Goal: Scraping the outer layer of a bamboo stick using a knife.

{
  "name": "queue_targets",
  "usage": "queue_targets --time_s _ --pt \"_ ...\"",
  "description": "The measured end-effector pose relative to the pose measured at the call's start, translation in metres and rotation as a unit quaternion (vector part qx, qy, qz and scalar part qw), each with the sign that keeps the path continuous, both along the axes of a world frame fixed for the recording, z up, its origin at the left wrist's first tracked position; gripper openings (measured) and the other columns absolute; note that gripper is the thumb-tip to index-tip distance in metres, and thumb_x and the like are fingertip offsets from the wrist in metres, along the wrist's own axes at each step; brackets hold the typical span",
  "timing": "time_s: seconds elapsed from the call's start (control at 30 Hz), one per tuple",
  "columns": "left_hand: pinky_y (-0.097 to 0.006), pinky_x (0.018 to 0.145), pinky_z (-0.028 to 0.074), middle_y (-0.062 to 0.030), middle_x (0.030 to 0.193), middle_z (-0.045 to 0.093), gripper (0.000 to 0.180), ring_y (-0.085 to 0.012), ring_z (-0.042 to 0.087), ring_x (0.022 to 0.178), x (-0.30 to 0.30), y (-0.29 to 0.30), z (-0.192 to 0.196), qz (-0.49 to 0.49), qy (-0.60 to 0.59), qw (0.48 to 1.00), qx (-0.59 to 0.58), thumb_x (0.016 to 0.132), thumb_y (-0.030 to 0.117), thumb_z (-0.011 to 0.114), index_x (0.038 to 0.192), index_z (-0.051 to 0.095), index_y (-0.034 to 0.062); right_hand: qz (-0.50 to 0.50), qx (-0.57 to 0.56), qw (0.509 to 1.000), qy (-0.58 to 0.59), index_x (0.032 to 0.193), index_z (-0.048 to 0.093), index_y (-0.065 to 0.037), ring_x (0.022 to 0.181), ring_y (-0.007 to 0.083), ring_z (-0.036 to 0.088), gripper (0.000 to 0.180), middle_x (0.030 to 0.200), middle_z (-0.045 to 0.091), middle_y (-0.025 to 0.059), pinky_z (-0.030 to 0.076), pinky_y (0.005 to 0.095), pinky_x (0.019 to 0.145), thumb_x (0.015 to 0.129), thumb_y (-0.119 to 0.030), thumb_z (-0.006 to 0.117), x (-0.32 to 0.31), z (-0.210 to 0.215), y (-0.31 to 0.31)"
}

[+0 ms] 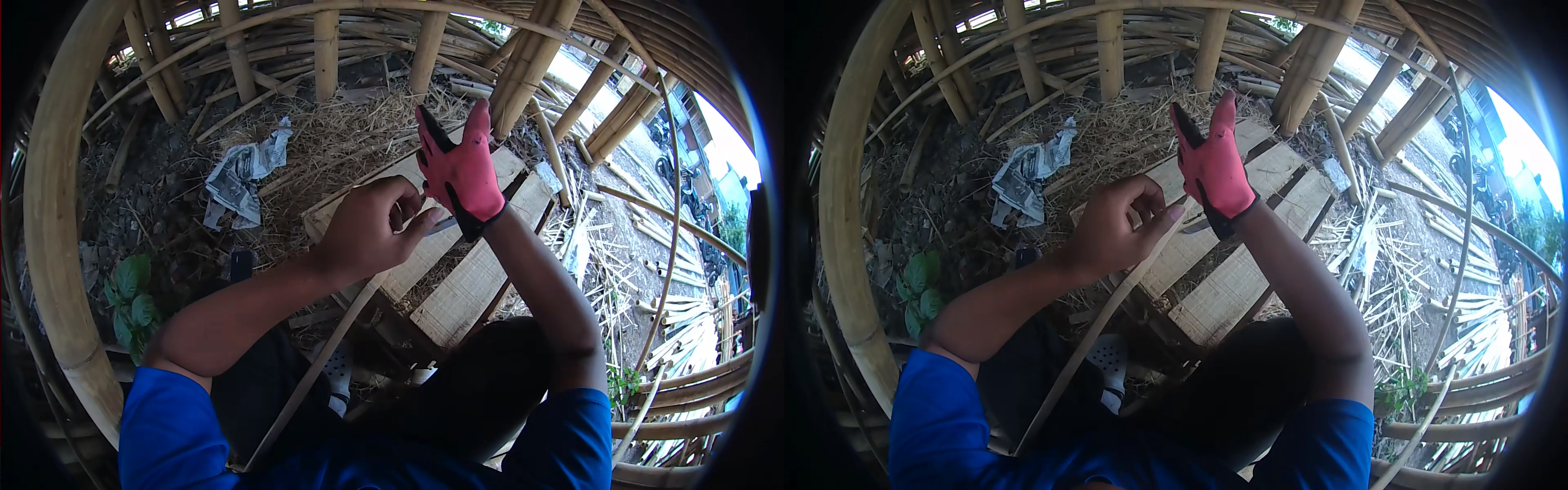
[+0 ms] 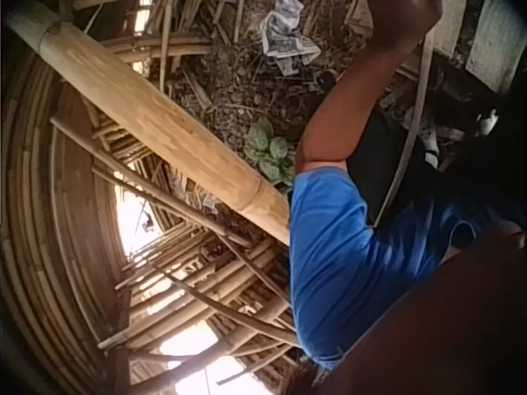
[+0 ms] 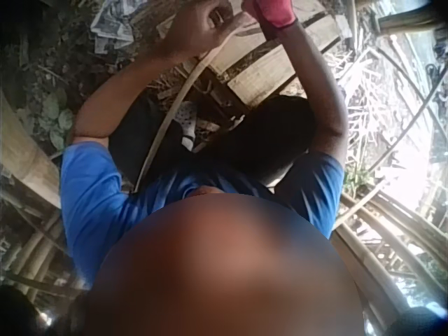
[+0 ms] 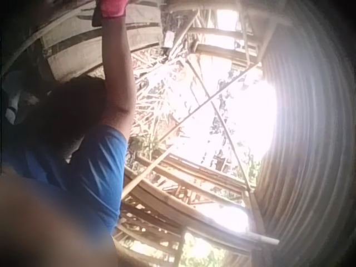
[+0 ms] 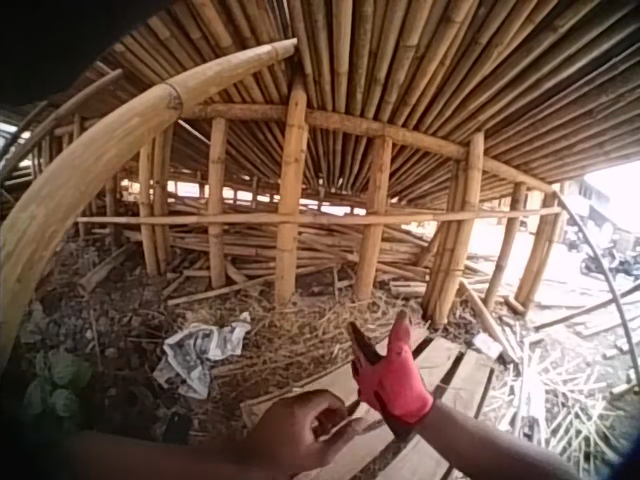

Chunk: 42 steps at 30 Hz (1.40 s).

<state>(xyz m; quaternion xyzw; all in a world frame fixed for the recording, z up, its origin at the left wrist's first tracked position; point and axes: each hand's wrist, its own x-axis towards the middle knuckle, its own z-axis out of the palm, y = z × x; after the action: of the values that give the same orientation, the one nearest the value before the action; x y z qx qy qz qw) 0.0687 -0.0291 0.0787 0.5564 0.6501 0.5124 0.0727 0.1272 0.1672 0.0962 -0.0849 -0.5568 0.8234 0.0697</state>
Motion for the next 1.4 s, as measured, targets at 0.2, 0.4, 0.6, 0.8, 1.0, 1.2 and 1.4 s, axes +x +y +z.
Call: queue_targets --time_s 0.2,0.4,0.6,0.8,1.0,1.2,1.4 --pt "-0.026 0.059 0.053 -0.0051 0.082 0.066 0.033 -0.0103 0.065 0.067 0.012 -0.008 0.006 -0.023 0.087 0.992 0.091 0.088 0.030 0.081 0.090 0.061 0.0037 -0.093 0.426 0.900 0.003 0.164 0.004 -0.028 0.154 0.0437 0.004 0.072 0.170 -0.001 0.0179 0.014 0.0513 0.123 0.103 -0.054 0.031 -0.003 -0.018 -0.010" --pt "-0.028 0.060 0.054 -0.0044 0.080 0.064 0.039 -0.0135 0.065 0.067 0.020 -0.013 0.005 0.008 0.188 0.978 0.088 0.083 0.034 0.085 0.092 0.060 0.0057 -0.178 0.785 0.557 -0.207 0.160 0.025 -0.027 0.147 0.0604 0.013 0.069 0.165 0.009 0.0298 0.024 0.0679 0.114 0.100 -0.057 0.045 0.002 -0.005 -0.054" --pt "-0.033 0.065 0.056 -0.0076 0.088 0.064 0.037 -0.0224 0.068 0.072 0.027 -0.002 -0.008 0.051 0.207 0.975 0.055 0.085 0.026 0.081 0.104 0.058 0.0042 -0.382 0.714 0.551 -0.201 0.159 0.025 -0.015 0.146 0.0564 0.020 0.101 0.160 0.014 0.0372 0.028 0.0652 0.113 0.086 -0.079 0.051 -0.016 -0.041 -0.018" --pt "-0.039 0.068 0.057 -0.0115 0.097 0.064 0.027 -0.0292 0.069 0.075 0.016 -0.001 0.006 0.117 0.238 0.963 0.053 0.081 0.009 0.073 0.103 0.059 0.0021 -0.289 0.807 0.482 -0.179 0.157 0.030 -0.011 0.144 0.0546 0.028 0.106 0.158 0.021 0.0366 0.029 0.0652 0.111 0.082 -0.083 0.051 -0.004 -0.022 -0.042" --pt "-0.039 0.064 0.055 -0.0155 0.089 0.063 0.014 -0.0318 0.068 0.074 0.019 0.004 0.003 0.073 0.164 0.982 0.059 0.079 0.001 0.066 0.092 0.062 -0.0023 -0.470 0.597 0.629 -0.163 0.153 0.041 -0.014 0.142 0.0504 0.034 0.098 0.152 0.034 0.0328 0.032 0.0626 0.111 0.083 -0.082 0.052 -0.021 -0.019 -0.038" --pt "-0.038 0.064 0.054 -0.0187 0.090 0.063 0.019 -0.0334 0.067 0.073 0.034 0.007 -0.003 0.034 0.118 0.985 0.123 0.079 -0.003 0.061 0.098 0.062 -0.0053 -0.329 0.669 0.658 -0.103 0.150 0.047 -0.018 0.144 0.0471 0.034 0.081 0.157 0.031 0.0285 0.031 0.0630 0.111 0.090 -0.072 0.047 -0.013 -0.033 -0.009" --pt "-0.041 0.062 0.052 -0.0182 0.090 0.058 0.022 -0.0338 0.065 0.072 0.049 -0.004 -0.003 0.008 0.141 0.986 0.088 0.080 -0.004 0.060 0.102 0.059 -0.0060 -0.285 0.641 0.712 -0.030 0.153 0.044 -0.023 0.146 0.0537 0.026 0.067 0.162 0.024 0.0275 0.023 0.0715 0.110 0.097 -0.060 0.046 -0.014 -0.031 -0.021"
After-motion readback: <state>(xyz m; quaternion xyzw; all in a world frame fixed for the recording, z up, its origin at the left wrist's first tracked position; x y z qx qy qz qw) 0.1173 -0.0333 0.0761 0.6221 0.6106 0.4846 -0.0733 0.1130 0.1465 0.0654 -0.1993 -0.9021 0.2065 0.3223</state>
